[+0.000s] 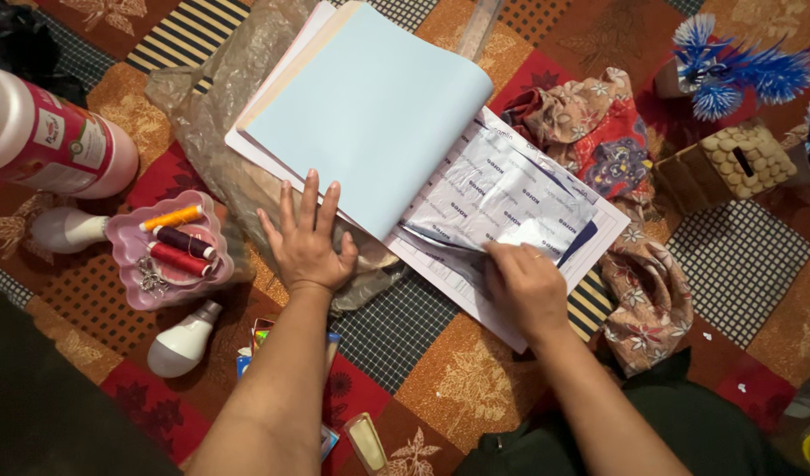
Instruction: The person wipes a small wooden decorative box and two blue artificial flowers using a patterned cloth. The person also handles a pink notebook, flipping through its pages and placing it on a stack of books on a shelf.
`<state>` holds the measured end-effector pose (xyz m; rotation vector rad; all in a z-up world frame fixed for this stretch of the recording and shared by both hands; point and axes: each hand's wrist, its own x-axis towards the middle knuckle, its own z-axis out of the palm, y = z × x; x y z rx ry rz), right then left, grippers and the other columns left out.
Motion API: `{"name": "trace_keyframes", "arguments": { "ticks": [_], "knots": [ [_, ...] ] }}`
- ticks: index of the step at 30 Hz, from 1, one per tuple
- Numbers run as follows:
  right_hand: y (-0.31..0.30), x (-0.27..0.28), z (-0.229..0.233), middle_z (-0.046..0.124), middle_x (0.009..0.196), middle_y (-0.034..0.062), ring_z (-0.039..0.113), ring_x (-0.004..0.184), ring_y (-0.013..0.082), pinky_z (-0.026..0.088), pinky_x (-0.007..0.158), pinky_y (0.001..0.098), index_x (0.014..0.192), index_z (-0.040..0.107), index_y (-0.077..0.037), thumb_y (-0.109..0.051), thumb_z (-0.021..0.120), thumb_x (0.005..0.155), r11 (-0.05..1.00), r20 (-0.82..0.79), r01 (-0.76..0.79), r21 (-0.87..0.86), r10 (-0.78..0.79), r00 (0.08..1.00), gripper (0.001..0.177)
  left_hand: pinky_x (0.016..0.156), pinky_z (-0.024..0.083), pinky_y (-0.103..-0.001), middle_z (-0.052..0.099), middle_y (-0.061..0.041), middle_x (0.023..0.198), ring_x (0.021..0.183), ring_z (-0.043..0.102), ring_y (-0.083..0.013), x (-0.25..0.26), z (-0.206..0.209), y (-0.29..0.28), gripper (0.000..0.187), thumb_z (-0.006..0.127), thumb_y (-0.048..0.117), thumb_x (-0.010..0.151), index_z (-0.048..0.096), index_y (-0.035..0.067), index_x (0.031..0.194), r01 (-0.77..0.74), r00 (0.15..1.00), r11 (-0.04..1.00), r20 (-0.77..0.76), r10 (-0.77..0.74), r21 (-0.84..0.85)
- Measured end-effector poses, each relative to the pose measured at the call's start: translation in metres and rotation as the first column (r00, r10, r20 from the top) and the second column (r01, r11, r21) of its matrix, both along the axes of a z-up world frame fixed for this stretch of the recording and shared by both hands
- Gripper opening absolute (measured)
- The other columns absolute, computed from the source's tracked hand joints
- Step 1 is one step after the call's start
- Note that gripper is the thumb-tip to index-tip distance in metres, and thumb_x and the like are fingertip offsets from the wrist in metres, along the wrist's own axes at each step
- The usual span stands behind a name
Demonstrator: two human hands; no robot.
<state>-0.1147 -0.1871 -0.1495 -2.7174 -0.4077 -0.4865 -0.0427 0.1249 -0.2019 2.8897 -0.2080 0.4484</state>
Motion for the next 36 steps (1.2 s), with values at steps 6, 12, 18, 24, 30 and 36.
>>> {"name": "trace_keyframes", "arguments": {
  "ticks": [6, 12, 18, 24, 30, 36],
  "knots": [
    [-0.005, 0.003, 0.013, 0.073, 0.097, 0.0046, 0.069, 0.09, 0.0224, 0.054, 0.097, 0.043, 0.106, 0.072, -0.011, -0.01, 0.074, 0.091, 1.0, 0.109, -0.001, -0.018, 0.003, 0.994, 0.016, 0.121, 0.013, -0.075, 0.024, 0.004, 0.172, 0.157, 0.025, -0.036, 0.0, 0.001, 0.0, 0.076, 0.053, 0.046, 0.085, 0.038, 0.039, 0.159, 0.003, 1.0, 1.0, 0.002, -0.003, -0.013],
    [-0.004, 0.005, 0.001, 0.075, 0.103, 0.0036, 0.067, 0.093, 0.0232, 0.051, 0.088, 0.0406, 0.1, 0.074, -0.012, -0.017, 0.08, 0.079, 0.995, -0.064, -0.101, -0.022, 0.099, 0.993, 0.022, 0.121, 0.013, -0.074, 0.024, 0.004, 0.172, 0.157, 0.025, -0.0359, 0.0, 0.001, 0.0, 0.077, 0.053, 0.045, 0.084, 0.037, 0.039, 0.159, 0.003, 1.0, 1.0, -0.004, -0.004, -0.008],
    [0.004, 0.002, 0.004, 0.07, 0.108, 0.0062, 0.065, 0.098, 0.0268, 0.052, 0.081, 0.0418, 0.105, 0.071, -0.012, -0.025, 0.085, 0.065, 0.998, -0.194, -0.065, -0.023, 0.059, 0.979, 0.044, 0.122, 0.013, -0.074, 0.023, 0.005, 0.172, 0.157, 0.025, -0.0358, 0.0, 0.001, -0.001, 0.078, 0.053, 0.045, 0.084, 0.036, 0.04, 0.16, -0.002, 1.0, 1.0, -0.017, 0.002, 0.003],
    [0.005, 0.0, 0.002, 0.07, 0.108, 0.0085, 0.066, 0.098, 0.0293, 0.053, 0.083, 0.0428, 0.114, 0.066, -0.01, -0.014, 0.08, 0.07, 1.0, -0.146, -0.026, 0.013, 0.028, 0.989, 0.046, 0.122, 0.013, -0.074, 0.023, 0.004, 0.173, 0.158, 0.025, -0.0358, -0.001, 0.001, 0.0, 0.076, 0.053, 0.045, 0.085, 0.037, 0.039, 0.16, 0.006, 1.0, 1.0, 0.002, -0.006, -0.004],
    [-0.006, -0.003, 0.005, 0.073, 0.105, 0.0067, 0.07, 0.092, 0.0251, 0.058, 0.078, 0.0381, 0.114, 0.071, -0.014, -0.003, 0.072, 0.075, 0.993, -0.172, 0.091, 0.078, -0.076, 0.982, 0.041, 0.121, 0.013, -0.074, 0.025, 0.004, 0.172, 0.157, 0.026, -0.0359, -0.001, 0.003, -0.001, 0.077, 0.054, 0.045, 0.084, 0.039, 0.039, 0.159, 0.003, 1.0, 1.0, 0.001, -0.003, -0.021],
    [0.0, -0.004, 0.003, 0.074, 0.104, 0.0048, 0.071, 0.091, 0.0253, 0.059, 0.076, 0.0367, 0.106, 0.074, -0.015, -0.006, 0.074, 0.076, 0.994, -0.176, -0.04, 0.102, 0.057, 0.983, 0.032, 0.121, 0.013, -0.075, 0.025, 0.004, 0.172, 0.157, 0.026, -0.0361, -0.001, 0.002, -0.001, 0.078, 0.055, 0.045, 0.083, 0.038, 0.039, 0.159, 0.006, 1.0, 1.0, 0.006, -0.006, -0.02]
  ]
}}
